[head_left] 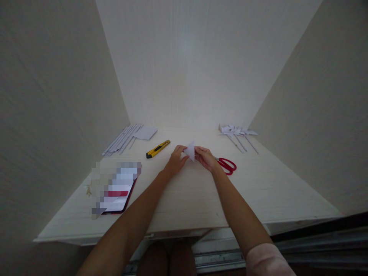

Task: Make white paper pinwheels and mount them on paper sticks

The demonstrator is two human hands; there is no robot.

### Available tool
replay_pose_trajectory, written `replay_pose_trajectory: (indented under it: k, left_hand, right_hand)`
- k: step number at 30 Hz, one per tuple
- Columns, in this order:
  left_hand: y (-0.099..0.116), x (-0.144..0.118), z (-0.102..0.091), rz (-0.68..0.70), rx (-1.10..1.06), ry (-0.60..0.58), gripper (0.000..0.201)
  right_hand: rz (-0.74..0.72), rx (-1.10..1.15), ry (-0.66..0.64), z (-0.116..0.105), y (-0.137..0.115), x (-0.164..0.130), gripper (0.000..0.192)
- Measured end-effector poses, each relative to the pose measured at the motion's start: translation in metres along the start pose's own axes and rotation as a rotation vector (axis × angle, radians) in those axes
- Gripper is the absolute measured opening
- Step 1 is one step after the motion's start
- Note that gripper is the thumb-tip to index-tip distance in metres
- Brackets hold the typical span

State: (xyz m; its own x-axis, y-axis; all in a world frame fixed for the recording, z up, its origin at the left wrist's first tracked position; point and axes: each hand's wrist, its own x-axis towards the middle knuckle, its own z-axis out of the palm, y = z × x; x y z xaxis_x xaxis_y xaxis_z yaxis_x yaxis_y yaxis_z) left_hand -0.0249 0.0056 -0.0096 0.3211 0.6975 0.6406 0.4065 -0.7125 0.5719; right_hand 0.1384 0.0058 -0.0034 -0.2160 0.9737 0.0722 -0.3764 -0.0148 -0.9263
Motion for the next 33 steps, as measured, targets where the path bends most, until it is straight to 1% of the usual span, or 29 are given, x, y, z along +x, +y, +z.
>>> replay_pose_trajectory:
  k: [7, 14, 21, 25, 28, 30, 33]
  left_hand:
    - [-0.0029, -0.001, 0.0029, -0.012, -0.034, 0.005, 0.029]
    - [-0.0006, -0.0016, -0.0003, -0.02, -0.046, -0.07, 0.042]
    - [-0.0006, -0.0015, 0.0, -0.08, -0.148, -0.044, 0.035]
    - [-0.0014, -0.0027, 0.0008, -0.04, -0.167, -0.047, 0.035]
    - [-0.0021, -0.0028, 0.0013, 0.016, -0.152, -0.064, 0.041]
    - [-0.0017, -0.0019, 0.0007, 0.025, -0.117, -0.052, 0.044]
    - [0.0005, 0.0003, -0.0013, -0.028, -0.059, 0.02, 0.032]
  right_hand:
    - [-0.02, -0.012, -0.009, -0.0014, 0.001, 0.0006, 0.019]
    - [-0.023, 0.001, -0.007, -0.0002, 0.0002, 0.0001, 0.02]
    - [-0.021, 0.002, -0.013, -0.0016, 0.0012, 0.0001, 0.02]
    - [-0.013, -0.001, 0.013, -0.0008, 0.0011, 0.0006, 0.022]
    - [-0.026, -0.001, 0.007, 0.0015, -0.0003, 0.0002, 0.022]
    - [-0.029, -0.007, -0.011, 0.0027, -0.0009, 0.0, 0.021]
    - [-0.01, -0.029, -0.001, 0.0029, -0.0006, 0.0005, 0.014]
